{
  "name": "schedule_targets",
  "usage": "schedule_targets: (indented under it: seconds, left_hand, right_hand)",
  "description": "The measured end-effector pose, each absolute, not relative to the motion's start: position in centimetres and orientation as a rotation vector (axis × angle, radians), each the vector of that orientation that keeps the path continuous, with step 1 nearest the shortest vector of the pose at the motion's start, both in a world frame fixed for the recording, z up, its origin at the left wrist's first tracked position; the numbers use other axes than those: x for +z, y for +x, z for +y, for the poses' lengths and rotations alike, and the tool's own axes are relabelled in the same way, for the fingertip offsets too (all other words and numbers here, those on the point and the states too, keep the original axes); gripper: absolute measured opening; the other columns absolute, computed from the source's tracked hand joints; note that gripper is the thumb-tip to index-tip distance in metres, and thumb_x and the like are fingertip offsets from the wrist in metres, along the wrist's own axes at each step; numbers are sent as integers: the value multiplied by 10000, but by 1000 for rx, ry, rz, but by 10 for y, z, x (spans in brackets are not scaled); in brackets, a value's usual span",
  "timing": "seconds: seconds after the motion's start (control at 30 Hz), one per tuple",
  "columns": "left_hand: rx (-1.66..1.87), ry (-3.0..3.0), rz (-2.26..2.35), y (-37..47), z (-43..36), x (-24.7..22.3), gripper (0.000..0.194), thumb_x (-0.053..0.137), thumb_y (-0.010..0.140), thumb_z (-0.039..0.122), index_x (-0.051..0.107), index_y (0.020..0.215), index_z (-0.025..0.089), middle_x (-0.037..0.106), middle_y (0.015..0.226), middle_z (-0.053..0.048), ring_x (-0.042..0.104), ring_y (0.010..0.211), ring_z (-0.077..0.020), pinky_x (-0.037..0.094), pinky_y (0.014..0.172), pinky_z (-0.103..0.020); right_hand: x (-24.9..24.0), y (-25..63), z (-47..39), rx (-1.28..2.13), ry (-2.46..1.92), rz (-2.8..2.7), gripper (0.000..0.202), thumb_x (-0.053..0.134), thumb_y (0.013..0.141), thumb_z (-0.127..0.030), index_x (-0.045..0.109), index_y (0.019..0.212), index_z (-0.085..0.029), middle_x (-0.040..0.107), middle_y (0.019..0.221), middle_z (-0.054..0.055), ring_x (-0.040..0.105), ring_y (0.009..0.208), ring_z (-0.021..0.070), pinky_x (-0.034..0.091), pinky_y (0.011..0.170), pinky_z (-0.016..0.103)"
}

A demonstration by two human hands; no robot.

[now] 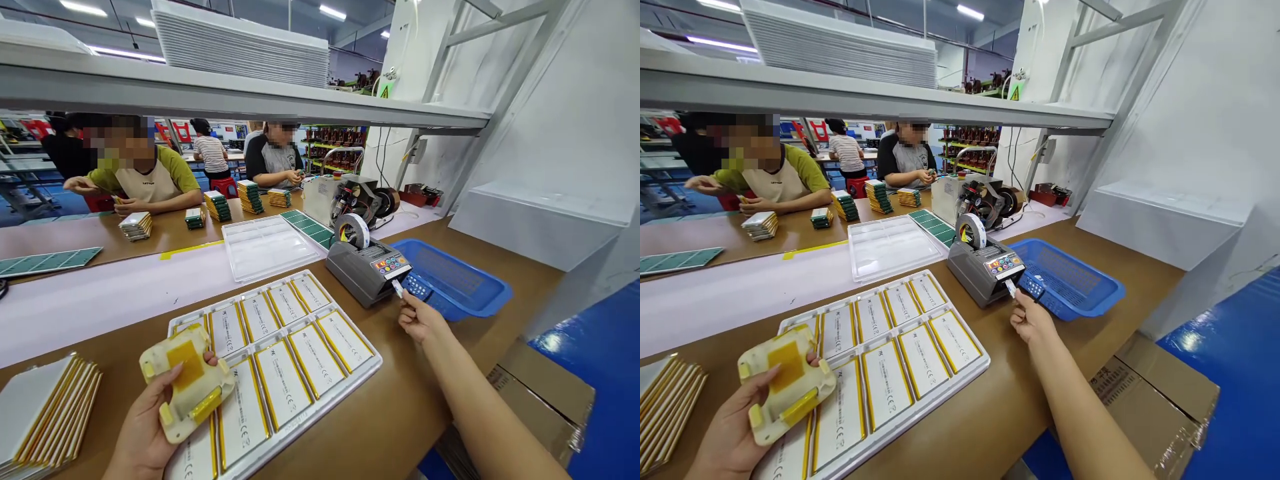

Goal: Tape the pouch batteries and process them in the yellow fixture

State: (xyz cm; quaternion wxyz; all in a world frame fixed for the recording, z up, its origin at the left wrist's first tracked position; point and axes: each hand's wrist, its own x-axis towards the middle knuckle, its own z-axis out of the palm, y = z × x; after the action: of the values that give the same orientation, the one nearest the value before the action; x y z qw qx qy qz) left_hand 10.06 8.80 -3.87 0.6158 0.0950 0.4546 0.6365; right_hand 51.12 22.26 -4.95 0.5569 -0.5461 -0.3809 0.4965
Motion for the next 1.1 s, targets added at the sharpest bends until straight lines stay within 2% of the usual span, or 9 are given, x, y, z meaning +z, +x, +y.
schedule_targets:
  seconds: [0.1,0.17,0.23,0.4,0.57,0.63,0.73,0.9,1.1]
  left_hand:
    - [1475,250,1054,101,88,-40,490,511,675,73,505,1151,189,656,909,-107,617,811,-296,504,681,-502]
    - [1481,246,1075,103,88,-40,477,490,687,73,501,1153,174,667,853,-99,625,777,-284,516,661,-477]
    - [1488,261,1095,104,88,-39,466,471,698,68,496,1153,164,673,815,-85,630,745,-274,521,640,-465]
    - [1494,328,1158,106,87,-37,442,459,722,66,483,1156,146,676,798,-65,632,709,-258,516,630,-466]
    - [1486,359,1187,105,88,-38,468,470,717,77,468,1176,168,677,801,-54,631,707,-252,526,580,-436]
    - [1478,366,1159,105,89,-38,482,464,715,86,464,1186,186,674,835,-65,628,740,-269,514,598,-479]
    - [1462,336,1100,105,91,-38,507,472,692,81,476,1182,209,659,914,-92,610,823,-308,472,654,-563]
    - [1470,310,1128,101,91,-40,533,508,639,65,520,1146,229,641,976,-115,600,839,-341,450,663,-597]
    - [1468,300,1169,100,92,-42,526,528,620,63,542,1120,227,646,965,-114,603,832,-331,452,674,-583]
  right_hand:
    - [-32,501,211,792,-1343,-1101,269,512,731,-463,435,701,-207,388,579,-35,321,439,76,318,404,206]
    - [-16,488,202,546,-1312,-1618,223,483,771,-414,493,731,-194,470,741,15,467,641,119,415,595,254]
    - [-4,472,200,512,-1188,-2270,199,490,780,-379,535,753,-188,484,910,44,495,819,155,401,757,287]
    - [-5,437,227,618,-1067,-3042,331,649,644,-394,562,913,-222,464,1042,36,521,828,179,405,714,273]
    - [-31,432,246,670,-1330,-2844,749,756,446,-459,469,1076,-172,469,1055,75,519,835,200,426,713,285]
    - [-43,434,241,681,-1289,-2692,599,718,555,-388,482,1058,-163,496,1028,72,515,870,189,424,756,283]
    - [-56,444,227,537,-1200,-2475,235,502,774,-231,540,1002,-190,554,961,51,531,881,155,418,793,267]
    - [-45,490,224,32,-1413,-1740,380,311,869,-349,501,1156,-187,567,1110,82,505,1041,191,394,885,325]
    - [-10,542,254,81,-1810,-1756,454,265,863,-448,512,1178,-234,562,1146,64,484,1084,256,383,883,401]
